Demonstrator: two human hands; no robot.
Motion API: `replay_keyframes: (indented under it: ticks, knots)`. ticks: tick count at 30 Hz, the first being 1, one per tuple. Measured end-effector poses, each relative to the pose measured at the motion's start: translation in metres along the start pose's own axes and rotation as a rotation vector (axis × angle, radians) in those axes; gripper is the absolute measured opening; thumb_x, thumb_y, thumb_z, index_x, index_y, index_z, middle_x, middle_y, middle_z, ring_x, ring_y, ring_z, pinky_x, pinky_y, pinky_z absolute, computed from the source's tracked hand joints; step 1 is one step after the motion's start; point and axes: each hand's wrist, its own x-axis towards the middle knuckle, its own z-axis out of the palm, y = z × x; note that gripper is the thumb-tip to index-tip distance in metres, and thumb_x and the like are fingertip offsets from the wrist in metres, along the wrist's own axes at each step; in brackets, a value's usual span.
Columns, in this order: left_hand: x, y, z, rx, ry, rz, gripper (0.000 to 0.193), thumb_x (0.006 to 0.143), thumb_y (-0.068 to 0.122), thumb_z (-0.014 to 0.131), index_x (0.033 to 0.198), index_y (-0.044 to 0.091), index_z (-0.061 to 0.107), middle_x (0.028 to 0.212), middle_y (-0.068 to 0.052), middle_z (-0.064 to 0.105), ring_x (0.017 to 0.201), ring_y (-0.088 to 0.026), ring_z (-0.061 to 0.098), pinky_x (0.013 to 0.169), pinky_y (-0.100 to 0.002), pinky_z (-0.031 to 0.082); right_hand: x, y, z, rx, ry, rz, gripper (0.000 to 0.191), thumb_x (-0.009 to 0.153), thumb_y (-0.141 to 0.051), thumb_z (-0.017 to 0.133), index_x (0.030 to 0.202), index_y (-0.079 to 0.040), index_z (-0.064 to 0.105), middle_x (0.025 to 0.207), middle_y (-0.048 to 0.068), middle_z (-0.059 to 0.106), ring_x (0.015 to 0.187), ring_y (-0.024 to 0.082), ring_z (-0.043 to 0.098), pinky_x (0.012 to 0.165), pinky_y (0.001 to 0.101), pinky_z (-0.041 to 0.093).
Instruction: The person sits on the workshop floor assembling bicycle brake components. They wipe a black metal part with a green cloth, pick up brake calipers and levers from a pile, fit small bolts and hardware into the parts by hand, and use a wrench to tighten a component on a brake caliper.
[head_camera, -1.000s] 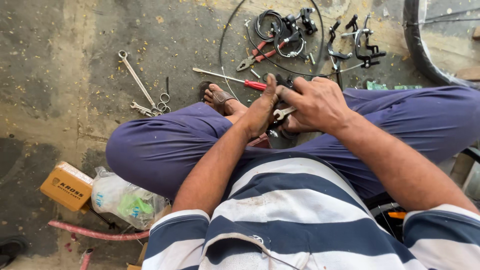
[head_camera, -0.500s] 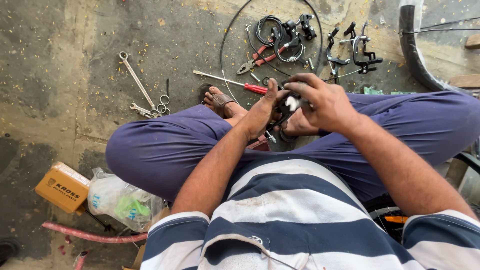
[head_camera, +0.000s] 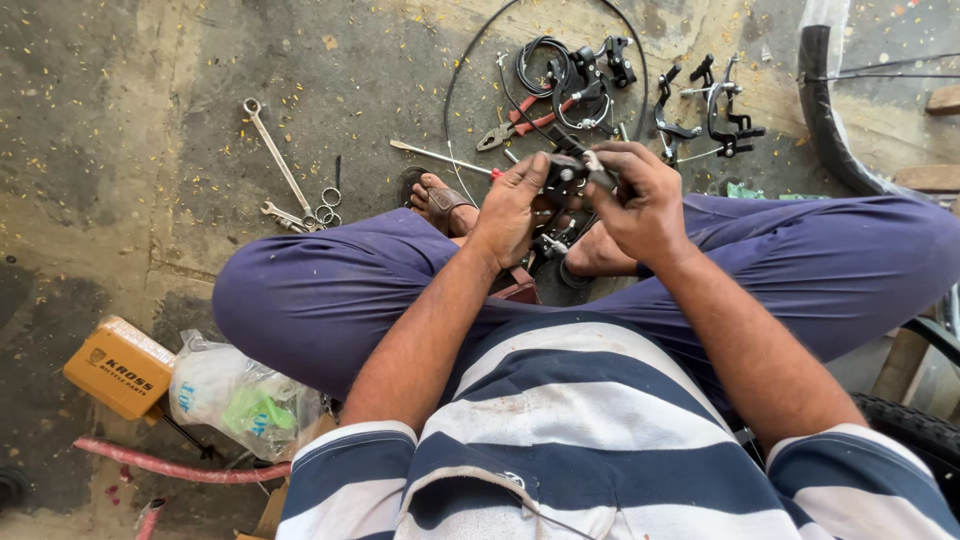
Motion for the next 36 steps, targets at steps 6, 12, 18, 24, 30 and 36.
replay_keyframes:
  ticks: [6,12,18,24,30,36]
  knots:
    - [0.005,-0.009,-0.001,-0.024,-0.159,0.098,0.033,0.110,0.038,0.056,0.128,0.010,0.062,0.109,-0.002,0.065,0.095,-0.008,0.065,0.080,-0.026,0.056,0.007,-0.013,0.003,-0.171,-0.071,-0.159,0.029,0.089,-0.012,0.087,0.112,-0.004,0.073,0.113,0.014,0.071,0.093,0.028,0.074,0.078,0.0360,0.059]
    - [0.004,0.001,-0.005,0.074,-0.122,0.057,0.040,0.104,0.043,0.058,0.123,0.008,0.064,0.101,-0.001,0.066,0.083,-0.008,0.065,0.067,-0.024,0.054,0.013,-0.016,-0.019,-0.125,-0.239,-0.090,0.041,0.087,-0.018,0.083,0.125,-0.006,0.069,0.111,0.010,0.070,0.090,0.028,0.073,0.075,0.0367,0.058]
    - [0.001,0.007,0.002,0.322,-0.042,0.050,0.038,0.104,0.045,0.056,0.110,0.009,0.066,0.072,-0.002,0.067,0.058,-0.010,0.062,0.052,-0.024,0.046,0.040,-0.039,-0.051,-0.671,-0.520,-0.347,0.020,0.091,-0.025,0.071,0.108,-0.018,0.077,0.087,0.002,0.068,0.089,0.025,0.066,0.081,0.0411,0.048]
    - [0.001,0.007,0.009,0.435,-0.017,0.115,0.036,0.104,0.042,0.056,0.115,0.010,0.066,0.070,-0.003,0.067,0.057,-0.010,0.062,0.053,-0.027,0.051,0.063,-0.051,-0.034,-1.054,-0.815,-0.384,0.010,0.089,-0.019,0.065,0.095,-0.016,0.073,0.082,0.001,0.069,0.086,0.019,0.065,0.087,0.0385,0.046]
    - [-0.002,0.016,-0.002,0.125,-0.071,0.047,0.031,0.108,0.036,0.051,0.121,0.009,0.061,0.091,-0.006,0.070,0.072,-0.011,0.065,0.063,-0.027,0.053,0.028,-0.002,-0.013,-0.527,-0.496,-0.008,0.024,0.104,-0.025,0.070,0.108,-0.003,0.059,0.085,0.012,0.068,0.080,0.030,0.064,0.069,0.0434,0.049]
    - [0.004,0.018,-0.008,0.534,-0.121,0.221,0.031,0.113,0.032,0.055,0.122,0.004,0.064,0.098,-0.003,0.066,0.084,-0.008,0.062,0.072,-0.026,0.053,-0.028,0.017,0.010,0.580,-0.218,0.675,0.012,0.102,-0.016,0.066,0.102,-0.007,0.059,0.083,0.000,0.064,0.074,0.008,0.065,0.067,0.0269,0.056]
